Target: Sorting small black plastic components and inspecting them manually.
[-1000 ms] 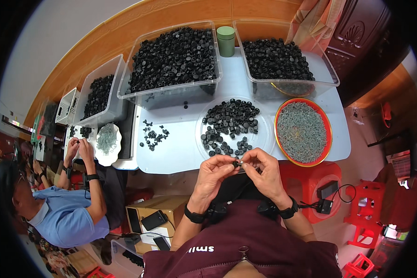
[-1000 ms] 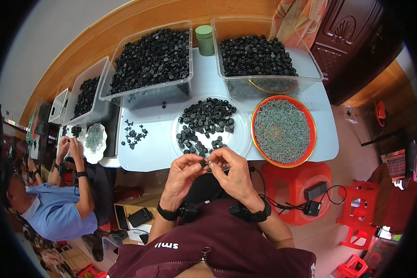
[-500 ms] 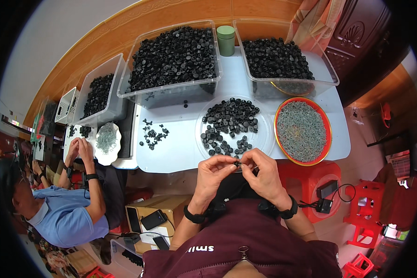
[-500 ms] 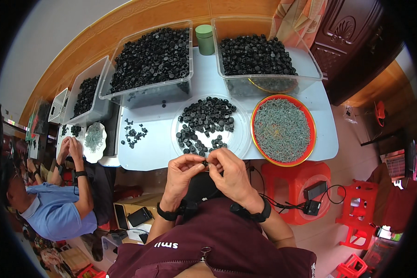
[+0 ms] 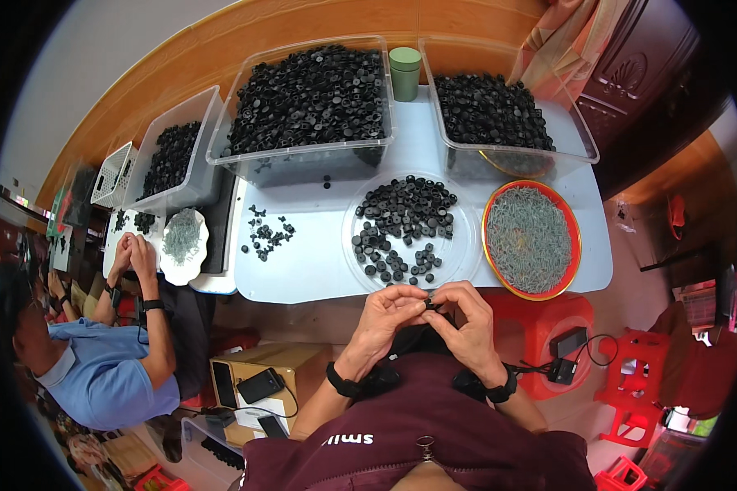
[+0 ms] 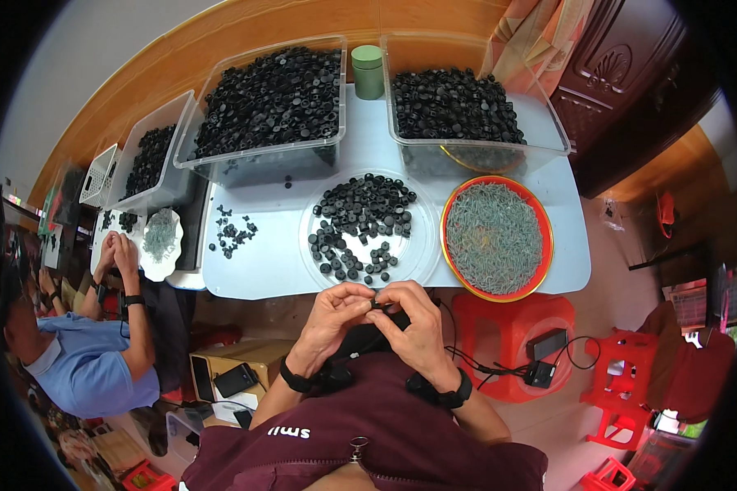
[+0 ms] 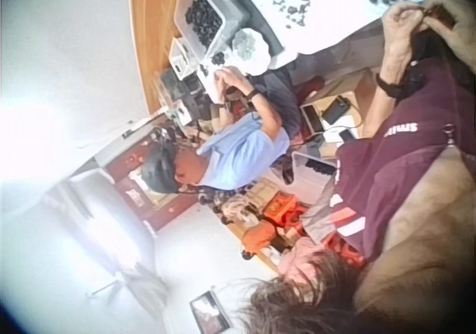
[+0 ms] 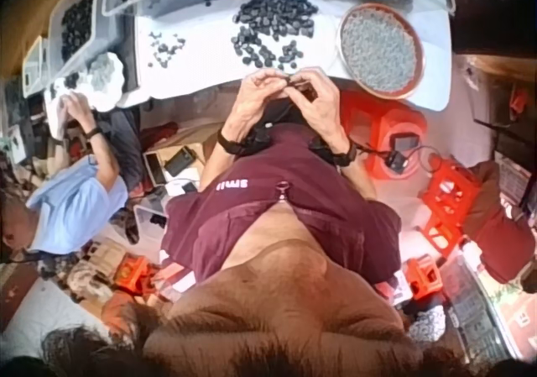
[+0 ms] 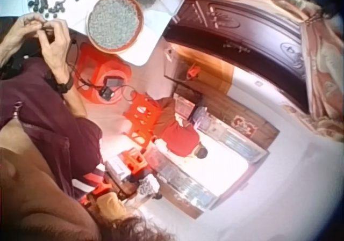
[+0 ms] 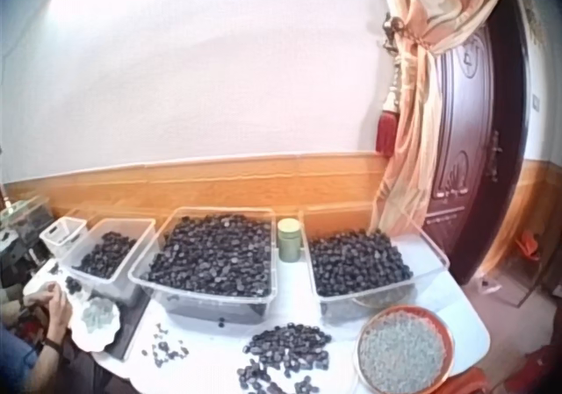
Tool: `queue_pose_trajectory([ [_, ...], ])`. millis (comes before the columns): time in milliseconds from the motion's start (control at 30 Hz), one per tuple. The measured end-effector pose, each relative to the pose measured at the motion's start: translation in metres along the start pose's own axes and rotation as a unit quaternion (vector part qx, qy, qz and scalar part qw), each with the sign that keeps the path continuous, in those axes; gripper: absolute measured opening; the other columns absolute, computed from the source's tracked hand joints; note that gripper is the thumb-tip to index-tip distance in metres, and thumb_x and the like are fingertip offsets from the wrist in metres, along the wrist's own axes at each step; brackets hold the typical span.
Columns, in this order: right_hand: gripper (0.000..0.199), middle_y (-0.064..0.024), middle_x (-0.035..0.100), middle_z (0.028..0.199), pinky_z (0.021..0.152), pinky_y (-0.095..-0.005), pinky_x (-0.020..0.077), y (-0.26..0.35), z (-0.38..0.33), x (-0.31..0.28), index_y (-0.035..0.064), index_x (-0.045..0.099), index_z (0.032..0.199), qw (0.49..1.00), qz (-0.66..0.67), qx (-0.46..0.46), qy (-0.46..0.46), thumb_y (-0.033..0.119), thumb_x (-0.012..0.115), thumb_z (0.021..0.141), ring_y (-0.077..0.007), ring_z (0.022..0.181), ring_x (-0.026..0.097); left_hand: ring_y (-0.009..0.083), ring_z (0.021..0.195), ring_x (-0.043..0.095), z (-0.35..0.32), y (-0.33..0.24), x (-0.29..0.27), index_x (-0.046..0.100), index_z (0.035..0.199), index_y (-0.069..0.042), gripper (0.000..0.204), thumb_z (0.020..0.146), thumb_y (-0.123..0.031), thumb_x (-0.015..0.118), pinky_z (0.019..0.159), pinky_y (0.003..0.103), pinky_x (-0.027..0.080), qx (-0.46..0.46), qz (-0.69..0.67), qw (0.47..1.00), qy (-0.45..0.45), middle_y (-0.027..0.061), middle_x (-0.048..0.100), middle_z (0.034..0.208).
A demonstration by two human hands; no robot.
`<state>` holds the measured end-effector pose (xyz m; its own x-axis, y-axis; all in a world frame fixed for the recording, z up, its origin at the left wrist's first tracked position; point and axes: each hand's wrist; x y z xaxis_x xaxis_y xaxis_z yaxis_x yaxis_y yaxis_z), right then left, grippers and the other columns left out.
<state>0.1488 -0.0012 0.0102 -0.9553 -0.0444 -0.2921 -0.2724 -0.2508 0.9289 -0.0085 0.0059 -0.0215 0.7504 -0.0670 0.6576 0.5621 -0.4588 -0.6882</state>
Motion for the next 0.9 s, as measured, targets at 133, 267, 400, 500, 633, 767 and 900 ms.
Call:
queue_pose_trajectory([
  [133,0.019,-0.0099,0.061,0.09,0.064,-0.0268,0.0482,-0.011,0.002,0.002,0.0005,0.06,0.088,0.998,-0.024,-0.053,-0.023,-0.002,0.069,0.071,-0.0174,0.072,0.06,0.0123,0.081,0.064,0.005,0.001,0.001,0.059,0.096,-0.002,0.012,0.084,-0.004,0.061,0.07,0.024,0.055,-0.011,-0.014,1.0,0.005,0.0067,0.064,0.093],
  [267,0.021,-0.009,0.06,0.091,0.065,-0.025,0.0481,-0.015,0.003,0.0,0.0003,0.061,0.091,1.0,0.017,-0.01,-0.018,-0.003,0.068,0.072,-0.015,0.076,0.06,0.0127,0.079,0.064,0.011,-0.005,0.001,0.059,0.094,-0.002,0.01,0.085,-0.004,0.06,0.07,0.024,0.054,-0.007,0.01,1.0,0.005,0.0069,0.065,0.09],
  [400,0.018,-0.0058,0.056,0.09,0.072,-0.0237,0.0496,-0.022,0.006,-0.003,-0.0026,0.059,0.092,0.987,0.145,0.049,-0.053,-0.007,0.065,0.076,-0.0127,0.081,0.06,0.0128,0.072,0.063,0.035,-0.022,-0.005,0.06,0.092,0.001,0.012,0.081,-0.003,0.063,0.064,0.024,0.051,0.137,0.287,0.941,-0.114,0.0073,0.065,0.079],
  [500,0.015,-0.0063,0.055,0.091,0.078,-0.0251,0.052,-0.025,0.004,-0.006,-0.0055,0.056,0.091,0.972,0.208,0.092,-0.057,-0.01,0.061,0.078,-0.0142,0.083,0.06,0.0157,0.068,0.063,0.056,-0.031,-0.002,0.06,0.09,0.001,0.017,0.075,-0.001,0.066,0.061,0.026,0.05,0.213,0.431,0.86,-0.171,0.0096,0.064,0.081],
  [633,0.016,-0.0066,0.055,0.091,0.074,-0.0232,0.0513,-0.034,-0.002,-0.008,-0.0052,0.057,0.089,0.935,0.308,0.161,-0.067,-0.011,0.064,0.075,-0.0123,0.082,0.06,0.0254,0.063,0.059,0.073,-0.028,0.001,0.061,0.091,0.001,0.026,0.067,0.0,0.069,0.059,0.034,0.048,0.276,0.641,0.692,-0.184,0.0136,0.06,0.083],
  [767,0.016,-0.0052,0.055,0.092,0.071,-0.0203,0.0499,-0.04,-0.005,-0.012,-0.0043,0.06,0.087,0.944,0.294,0.14,-0.055,-0.011,0.065,0.074,-0.0098,0.081,0.058,0.0311,0.072,0.058,0.079,-0.022,0.01,0.061,0.088,-0.004,0.024,0.066,-0.003,0.07,0.062,0.04,0.046,0.276,0.709,0.623,-0.181,0.0122,0.055,0.08],
  [900,0.017,-0.0055,0.055,0.093,0.072,-0.0206,0.0504,-0.037,-0.004,-0.014,-0.0048,0.06,0.088,0.948,0.284,0.127,-0.059,-0.012,0.065,0.074,-0.0101,0.079,0.058,0.0319,0.071,0.057,0.081,-0.016,0.005,0.061,0.088,-0.006,0.024,0.066,-0.004,0.07,0.061,0.04,0.046,0.279,0.71,0.622,-0.178,0.0119,0.053,0.078],
])
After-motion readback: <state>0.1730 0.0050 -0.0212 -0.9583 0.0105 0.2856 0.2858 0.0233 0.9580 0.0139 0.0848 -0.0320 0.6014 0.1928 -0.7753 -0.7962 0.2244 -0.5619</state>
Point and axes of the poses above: each hand's wrist, its own z-axis towards the middle knuckle, its own x-axis out of the palm, y = z × x
